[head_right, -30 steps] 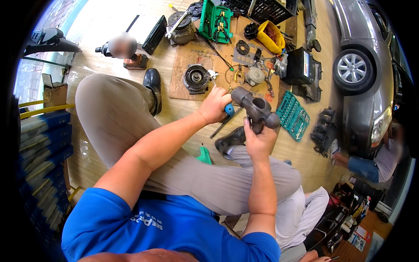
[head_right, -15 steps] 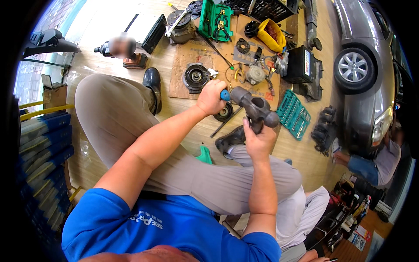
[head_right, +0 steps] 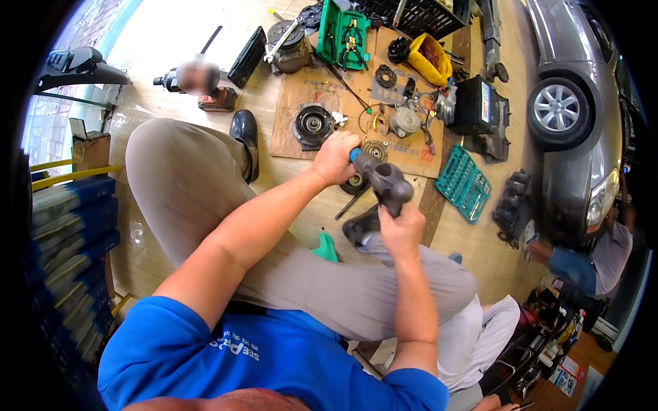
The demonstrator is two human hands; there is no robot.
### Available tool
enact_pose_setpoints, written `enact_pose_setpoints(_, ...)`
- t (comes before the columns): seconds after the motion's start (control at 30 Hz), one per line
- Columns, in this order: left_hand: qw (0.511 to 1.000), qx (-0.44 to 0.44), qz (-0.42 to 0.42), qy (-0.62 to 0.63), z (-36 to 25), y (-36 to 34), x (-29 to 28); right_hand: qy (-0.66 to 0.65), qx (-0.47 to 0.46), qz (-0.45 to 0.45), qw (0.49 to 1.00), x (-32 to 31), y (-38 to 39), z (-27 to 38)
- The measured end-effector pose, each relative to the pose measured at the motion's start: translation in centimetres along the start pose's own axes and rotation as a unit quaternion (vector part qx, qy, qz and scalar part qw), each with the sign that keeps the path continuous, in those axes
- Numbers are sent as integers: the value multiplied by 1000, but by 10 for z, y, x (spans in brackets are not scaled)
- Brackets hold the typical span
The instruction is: The person disassembles and repairs a mechanical motor assembly by hand and using a screwdriver and a hammer while sitting on the floor.
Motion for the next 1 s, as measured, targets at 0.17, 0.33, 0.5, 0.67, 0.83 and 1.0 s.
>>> enact_pose_setpoints(0.17, 1000, -5, 11, -3, 2, -4, 3, -58, -51, -81, 994, -5, 9, 3)
enact_pose_setpoints(0.33, 1000, 20, 8, -16, -1, -4, -3, 42, -33, 15, 998, 0, 6, -1)
enact_pose_setpoints(0.5, 999, 14, 19, -22, 1, 0, 2, -73, -15, -65, 995, -2, 25, -12)
enact_pose_setpoints(0.67, 999, 19, 16, -26, 0, 4, -4, 28, 4, 11, 1000, 8, 6, -10)
enact_pose_setpoints(0.83, 997, 56, 33, -36, 2, 3, 4, -4, 54, 6, 999, 14, 9, -9)
enact_pose_setpoints(1.0, 994, 44, 74, -61, 8, 10, 11, -80, 127, 16, 989, 22, 11, -28)
Point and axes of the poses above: each hand's wrist, its own y-axis away from the middle knuckle, its own x-axis out of the palm, z = x × y, the point moved 4 cm from there along -y, towards the middle knuckle, and after that the axes turned 2 degrees about -z, right-handed, at the moved point
